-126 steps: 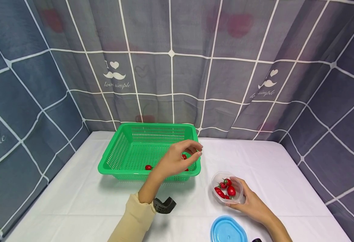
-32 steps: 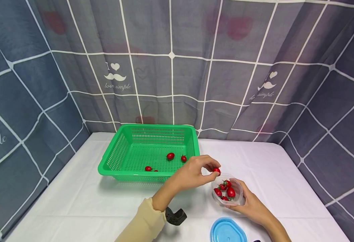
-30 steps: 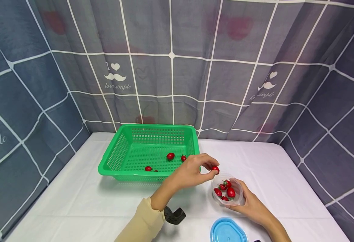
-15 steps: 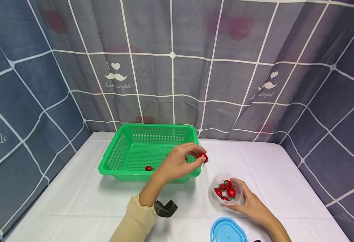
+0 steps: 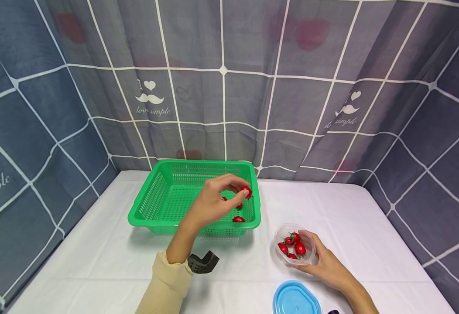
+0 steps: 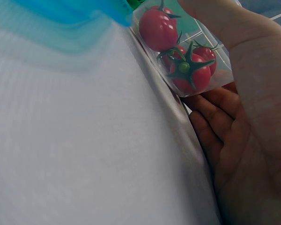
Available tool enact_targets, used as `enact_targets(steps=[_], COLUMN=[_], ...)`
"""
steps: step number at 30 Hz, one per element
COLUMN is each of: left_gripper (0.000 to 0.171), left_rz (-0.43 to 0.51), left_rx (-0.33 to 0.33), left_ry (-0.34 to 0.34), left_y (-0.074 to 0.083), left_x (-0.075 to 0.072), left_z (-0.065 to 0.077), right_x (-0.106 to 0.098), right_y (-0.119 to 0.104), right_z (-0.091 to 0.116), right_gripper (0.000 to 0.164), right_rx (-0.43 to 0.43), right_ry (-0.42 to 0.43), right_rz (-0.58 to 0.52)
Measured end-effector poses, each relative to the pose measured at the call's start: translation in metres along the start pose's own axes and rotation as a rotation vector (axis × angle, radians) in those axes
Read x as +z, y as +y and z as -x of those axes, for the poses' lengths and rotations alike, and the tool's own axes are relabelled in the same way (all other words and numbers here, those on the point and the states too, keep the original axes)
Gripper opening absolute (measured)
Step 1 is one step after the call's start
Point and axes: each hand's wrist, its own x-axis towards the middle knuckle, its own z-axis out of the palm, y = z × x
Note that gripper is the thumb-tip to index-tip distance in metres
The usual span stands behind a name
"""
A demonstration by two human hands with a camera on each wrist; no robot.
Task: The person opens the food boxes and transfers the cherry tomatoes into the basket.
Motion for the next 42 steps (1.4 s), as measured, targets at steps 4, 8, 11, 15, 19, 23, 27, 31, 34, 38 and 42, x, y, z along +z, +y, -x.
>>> enact_targets(steps=[4,8,11,15,19,23,27,31,34,38,42], left_gripper=[0.009,0.009,0.009,0.010,0.010,0.011,0.012,0.010,0.010,0.011,0.012], left_rz=[-0.012,-0.030,-0.040,-0.056,-0.074,-0.076,-0.079,-0.095,-0.100,-0.092,-0.093], left_rx=[-0.015,-0.045,-0.067,-0.085,-0.108,-0.125,-0.130,-0.142,-0.156,-0.165,-0.165], left_ry=[0.020,0.035,0.047,0.074,0.110,0.135,0.148,0.156,0.159,0.163,0.160], left_y=[-0.001,-0.002,-0.003,-0.007,-0.011,-0.013,-0.016,-0.019,-0.019,-0.020,-0.021], left_x=[-0.005,-0.010,-0.014,-0.021,-0.030,-0.038,-0.044,-0.047,-0.049,-0.050,-0.051], left_z=[0.000,0.001,0.002,0.005,0.007,0.009,0.010,0.012,0.013,0.014,0.014], right_x=[-0.001,-0.001,-0.001,-0.001,-0.001,-0.001,-0.001,0.000,0.001,0.000,-0.001], right_y=[0.000,0.000,0.000,-0.001,-0.001,-0.002,-0.002,-0.001,0.000,0.000,-0.001], right_z=[0.000,0.000,0.000,0.000,0.001,0.001,0.001,0.000,0.000,0.000,0.000], right_gripper=[0.087,0.087,0.087,0.087,0.086,0.086,0.087,0.086,0.086,0.086,0.087], right_rx=[0.007,0.008,0.011,0.018,0.018,0.025,0.018,-0.002,-0.010,-0.002,0.008], right_ry=[-0.001,-0.003,-0.006,-0.010,-0.012,-0.012,-0.011,-0.008,-0.008,-0.009,-0.012], right_rz=[-0.001,-0.004,-0.011,-0.011,-0.008,0.006,-0.007,-0.031,-0.037,-0.030,-0.024])
